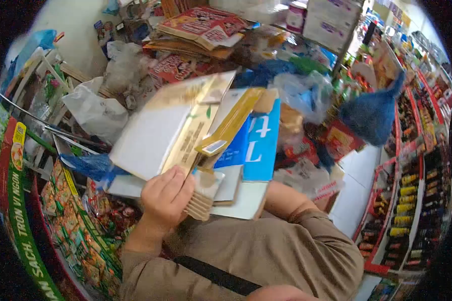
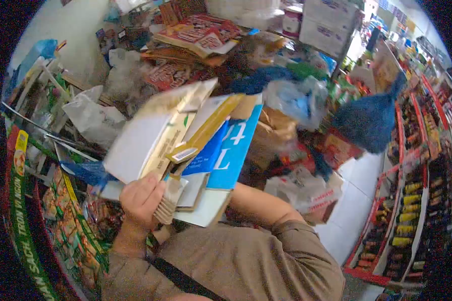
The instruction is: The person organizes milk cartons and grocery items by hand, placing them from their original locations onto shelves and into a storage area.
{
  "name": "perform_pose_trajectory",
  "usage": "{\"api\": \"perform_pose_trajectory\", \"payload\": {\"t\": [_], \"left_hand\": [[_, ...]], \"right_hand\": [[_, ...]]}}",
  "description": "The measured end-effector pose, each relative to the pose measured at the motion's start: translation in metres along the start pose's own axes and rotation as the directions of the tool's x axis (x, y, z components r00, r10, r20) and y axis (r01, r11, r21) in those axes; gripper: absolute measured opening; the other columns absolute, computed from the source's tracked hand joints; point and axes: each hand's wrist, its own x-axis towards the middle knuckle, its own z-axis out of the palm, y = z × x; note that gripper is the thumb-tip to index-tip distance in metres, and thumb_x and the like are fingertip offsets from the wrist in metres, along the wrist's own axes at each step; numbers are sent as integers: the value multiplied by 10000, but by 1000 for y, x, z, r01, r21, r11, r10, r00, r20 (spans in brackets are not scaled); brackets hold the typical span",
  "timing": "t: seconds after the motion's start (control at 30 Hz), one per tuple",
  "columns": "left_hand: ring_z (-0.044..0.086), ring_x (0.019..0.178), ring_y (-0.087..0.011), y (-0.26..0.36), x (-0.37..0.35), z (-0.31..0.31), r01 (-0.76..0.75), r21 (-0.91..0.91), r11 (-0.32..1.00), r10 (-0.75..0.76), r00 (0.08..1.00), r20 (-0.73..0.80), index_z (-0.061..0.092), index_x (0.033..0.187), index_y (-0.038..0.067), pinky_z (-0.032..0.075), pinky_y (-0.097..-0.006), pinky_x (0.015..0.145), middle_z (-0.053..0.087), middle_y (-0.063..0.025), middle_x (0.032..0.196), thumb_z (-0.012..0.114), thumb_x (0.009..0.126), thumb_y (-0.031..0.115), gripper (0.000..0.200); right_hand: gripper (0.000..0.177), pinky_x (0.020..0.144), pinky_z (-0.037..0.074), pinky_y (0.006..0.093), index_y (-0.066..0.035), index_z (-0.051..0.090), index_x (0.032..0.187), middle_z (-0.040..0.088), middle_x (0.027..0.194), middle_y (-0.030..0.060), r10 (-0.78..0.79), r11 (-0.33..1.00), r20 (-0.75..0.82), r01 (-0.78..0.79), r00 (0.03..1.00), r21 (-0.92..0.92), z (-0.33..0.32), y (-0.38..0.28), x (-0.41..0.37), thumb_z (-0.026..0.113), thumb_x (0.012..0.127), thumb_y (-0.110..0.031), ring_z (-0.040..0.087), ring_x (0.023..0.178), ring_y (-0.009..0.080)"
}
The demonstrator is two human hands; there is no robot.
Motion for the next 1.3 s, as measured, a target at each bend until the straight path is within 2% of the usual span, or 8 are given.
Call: {"api": "perform_pose_trajectory", "payload": {"t": [0.3,0.43,0.47,0.53,0.6,0.77,1.13,1.3], "left_hand": [[573,892,-184,-285,182,145,-362,400,842,485,833,-266,582,854,138,448,-338,700,602,-13,945,614,683,149,174],[556,968,-173,-413,245,290,-200,492,848,271,960,-76,591,930,165,407,-363,780,601,4,962,532,763,208,182],[554,978,-189,-435,247,333,-92,549,831,123,992,-21,595,950,168,408,-368,786,603,-13,967,508,804,229,181],[585,924,-227,-488,233,430,188,503,844,-161,982,-97,594,998,177,441,-401,729,604,-61,956,451,877,254,203],[615,831,-256,-468,246,426,277,439,855,-429,852,299,595,1044,182,471,-417,663,605,-103,924,417,910,247,232],[630,767,-265,-467,267,484,176,483,858,-350,889,297,598,1041,167,489,-399,622,614,-97,889,405,905,234,245],[417,1204,-336,-523,285,534,405,398,823,-549,746,378,478,1261,141,393,-531,890,466,-158,1276,418,896,241,383],[382,1221,-377,-473,292,448,182,480,858,-345,897,276,430,1290,82,342,-511,970,423,-167,1319,518,839,277,500]], "right_hand": [[529,967,374,372,-74,497,1242,507,1254,150,-478,621,-166,197,863,-759,-42,-179,263,476,867,-447,483,1151,307],[561,1004,330,367,-66,485,1259,488,1274,170,-75,551,-131,-68,989,-831,-82,-112,215,482,874,-475,435,1204,277],[581,1006,324,359,-44,478,1259,493,1274,156,-78,249,-66,-45,995,-967,-125,-66,216,476,880,-485,427,1207,254],[645,1017,308,356,-65,417,1320,455,1320,122,116,521,-179,-213,977,-827,-109,-36,155,471,870,-522,412,1221,249],[646,983,346,352,-24,428,1299,489,1268,129,135,644,-257,-282,957,-711,-158,33,117,472,880,-513,462,1165,229],[514,948,372,350,-22,420,1294,590,1117,112,173,974,-577,-224,798,-17,-179,83,-13,508,907,-349,503,1110,224],[542,937,379,329,-72,396,1324,489,1264,112,82,845,-560,-355,825,-400,-148,94,44,523,892,-375,438,1186,219],[539,852,440,322,-68,456,1272,569,1153,126,66,818,-614,-396,786,-419,-106,60,42,574,857,-391,559,1022,201]]}}
